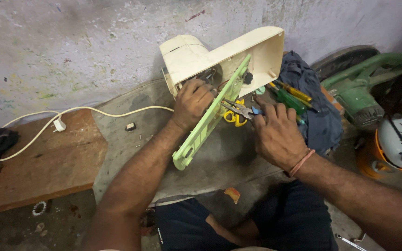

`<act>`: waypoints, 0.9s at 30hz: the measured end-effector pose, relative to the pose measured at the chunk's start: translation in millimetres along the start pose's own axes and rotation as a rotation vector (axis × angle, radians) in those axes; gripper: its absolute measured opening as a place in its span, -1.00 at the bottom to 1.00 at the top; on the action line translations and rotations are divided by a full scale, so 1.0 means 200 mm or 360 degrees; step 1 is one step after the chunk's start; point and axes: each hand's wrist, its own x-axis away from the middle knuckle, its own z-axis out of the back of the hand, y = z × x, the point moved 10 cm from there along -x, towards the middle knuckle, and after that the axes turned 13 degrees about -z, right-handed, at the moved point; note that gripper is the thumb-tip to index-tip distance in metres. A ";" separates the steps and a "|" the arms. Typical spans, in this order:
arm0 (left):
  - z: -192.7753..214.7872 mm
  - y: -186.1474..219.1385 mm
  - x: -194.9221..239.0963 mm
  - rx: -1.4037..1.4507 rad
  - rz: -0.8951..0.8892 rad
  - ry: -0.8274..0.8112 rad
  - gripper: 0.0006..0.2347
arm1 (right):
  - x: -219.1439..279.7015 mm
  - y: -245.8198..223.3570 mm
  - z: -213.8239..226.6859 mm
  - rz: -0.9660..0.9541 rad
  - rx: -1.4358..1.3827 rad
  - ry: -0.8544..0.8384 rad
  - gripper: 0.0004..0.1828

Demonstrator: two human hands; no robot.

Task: The person repairs a mixer grinder by dismantling its housing, using pliers and screwdrivers to manipulate internal wires and motor components, and reassembling parts of the base.

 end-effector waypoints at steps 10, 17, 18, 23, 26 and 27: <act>-0.01 0.00 0.03 -0.0053 0.0054 0.0028 -0.83 | -0.01 0.01 -0.02 -0.0029 -0.0036 -0.0074 -0.75; -0.03 -0.01 0.04 -0.0042 0.0093 0.0019 -0.85 | -0.01 -0.01 0.02 0.0007 -0.0073 0.0019 -0.77; -0.02 -0.01 0.04 -0.0049 0.0089 0.0025 -0.85 | -0.01 -0.01 0.03 0.0014 -0.0079 0.0030 -0.76; -0.01 -0.01 0.03 -0.0048 0.0073 0.0066 -0.82 | -0.01 -0.01 0.02 -0.0006 -0.0079 -0.0016 -0.76; 0.00 0.00 0.01 -0.0026 0.0062 0.0058 -0.81 | -0.01 0.00 0.01 -0.0036 -0.0087 -0.0054 -0.77; 0.00 0.00 0.01 -0.0011 0.0063 0.0032 -0.83 | -0.01 0.00 0.00 -0.0044 -0.0093 -0.0066 -0.77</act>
